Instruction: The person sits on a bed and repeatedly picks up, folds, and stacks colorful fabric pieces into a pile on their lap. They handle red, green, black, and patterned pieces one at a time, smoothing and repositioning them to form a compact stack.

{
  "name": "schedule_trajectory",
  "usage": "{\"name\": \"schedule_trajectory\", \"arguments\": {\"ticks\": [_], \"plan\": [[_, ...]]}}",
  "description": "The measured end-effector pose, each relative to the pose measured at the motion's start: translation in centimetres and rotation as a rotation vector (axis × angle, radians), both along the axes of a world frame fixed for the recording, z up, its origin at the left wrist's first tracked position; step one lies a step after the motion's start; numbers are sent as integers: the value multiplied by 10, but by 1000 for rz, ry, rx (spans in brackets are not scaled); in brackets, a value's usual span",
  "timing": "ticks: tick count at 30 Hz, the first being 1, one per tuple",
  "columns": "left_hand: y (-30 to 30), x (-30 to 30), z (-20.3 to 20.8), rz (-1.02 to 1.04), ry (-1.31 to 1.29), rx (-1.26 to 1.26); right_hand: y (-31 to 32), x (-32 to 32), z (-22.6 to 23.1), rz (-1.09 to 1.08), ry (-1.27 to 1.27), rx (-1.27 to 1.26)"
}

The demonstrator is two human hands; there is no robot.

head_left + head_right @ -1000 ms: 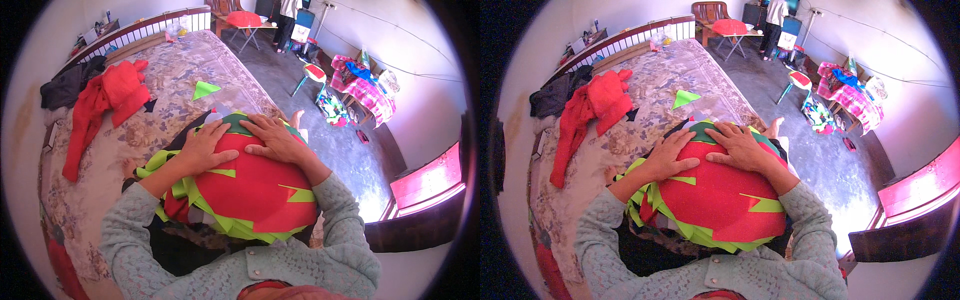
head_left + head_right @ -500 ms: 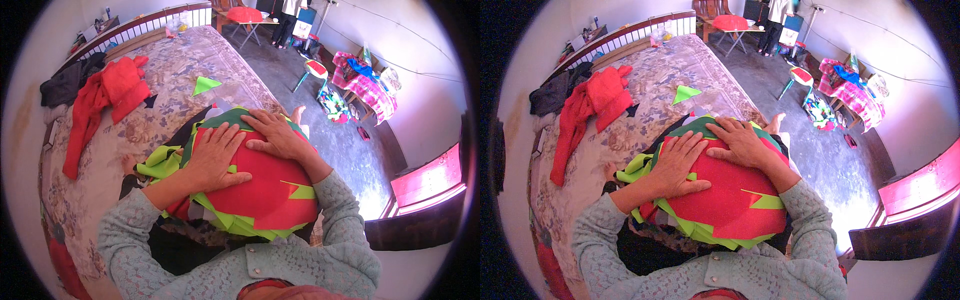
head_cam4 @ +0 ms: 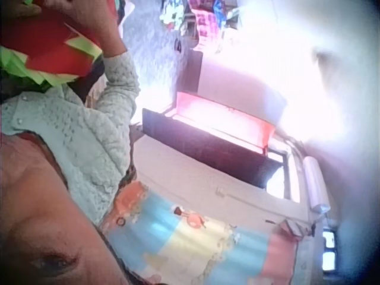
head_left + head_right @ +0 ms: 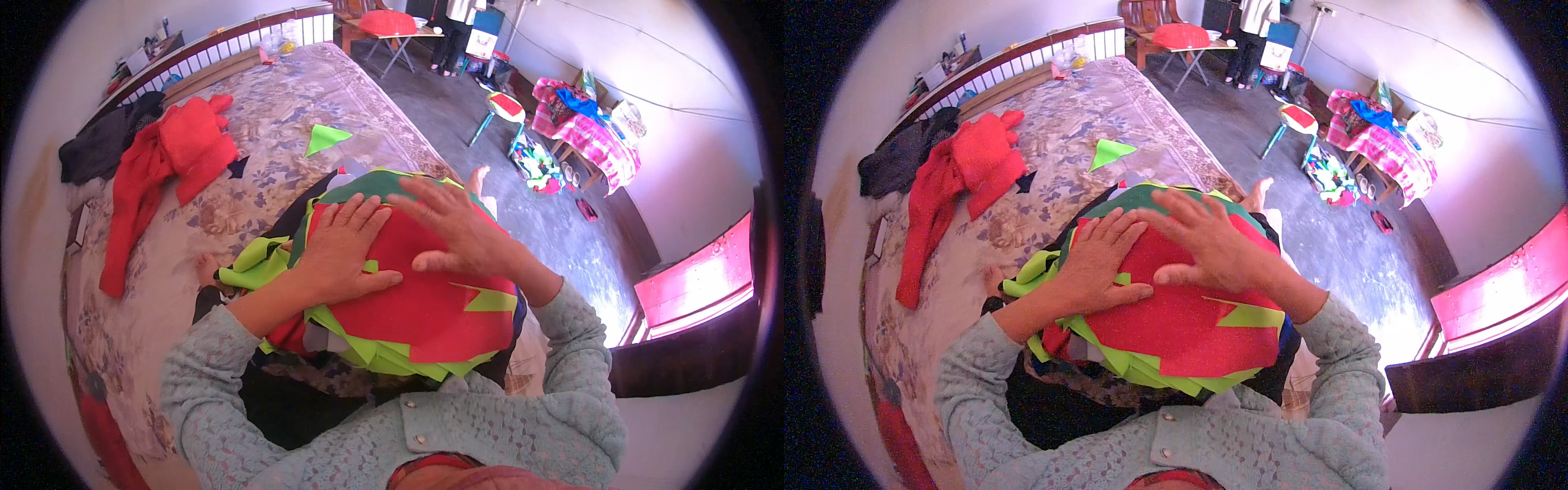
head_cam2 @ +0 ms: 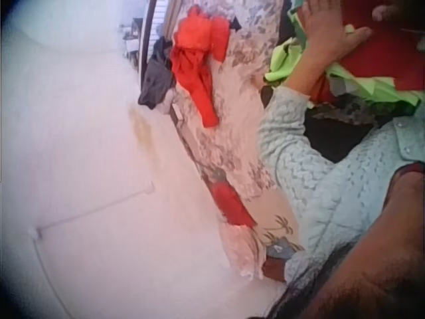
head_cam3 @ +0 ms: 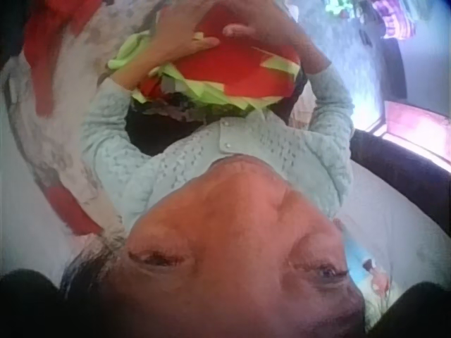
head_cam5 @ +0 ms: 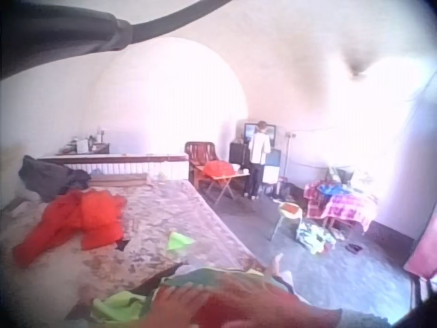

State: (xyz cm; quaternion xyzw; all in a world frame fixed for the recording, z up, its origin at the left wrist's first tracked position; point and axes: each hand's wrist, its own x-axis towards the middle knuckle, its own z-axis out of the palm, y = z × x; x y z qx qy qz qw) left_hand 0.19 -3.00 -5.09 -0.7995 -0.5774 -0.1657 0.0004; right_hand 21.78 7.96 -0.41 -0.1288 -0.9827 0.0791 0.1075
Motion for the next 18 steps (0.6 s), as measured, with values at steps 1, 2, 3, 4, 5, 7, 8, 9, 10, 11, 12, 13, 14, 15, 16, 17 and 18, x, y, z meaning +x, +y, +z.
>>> {"name": "schedule_trajectory", "arguments": {"ticks": [1,2,3,4,5,7,8,9,10,11,12,13,14,15,16,17,18], "plan": [[0,1,1,-4,5,4,-7,3,-5,15,-3,10],[0,1,2,-4,7,-2,-10,5,-19,7,-32,15],[0,2,2,-5,9,-8,-11,7,-25,-2,-23,46],[-1,2,3,-4,11,-14,-12,8,-30,-11,-15,77],[-1,2,4,-1,15,-24,-13,9,-33,-20,-7,109],[-1,2,5,0,26,-42,-13,6,-37,-31,20,109],[-2,1,7,4,13,-42,-14,5,-38,-38,36,110],[-4,0,8,7,0,-41,-15,5,-39,-37,44,108],[-5,1,10,9,-13,-38,-15,6,-39,-39,54,109],[-7,1,14,-1,1,-11,-15,6,-40,-40,63,110],[-10,3,21,-11,14,16,-15,7,-39,-44,57,105],[-14,4,27,-21,28,41,-15,8,-39,-48,53,96],[-16,7,30,-44,52,40,-16,8,-38,-52,49,88],[-17,10,33,-67,77,40,-15,9,-40,-58,71,96],[-20,12,36,-83,104,41,-14,8,-44,-57,96,106],[-22,14,32,-90,123,23,-13,7,-46,-56,120,115],[-23,16,25,-97,142,6,-13,7,-46,-58,126,111]]}}
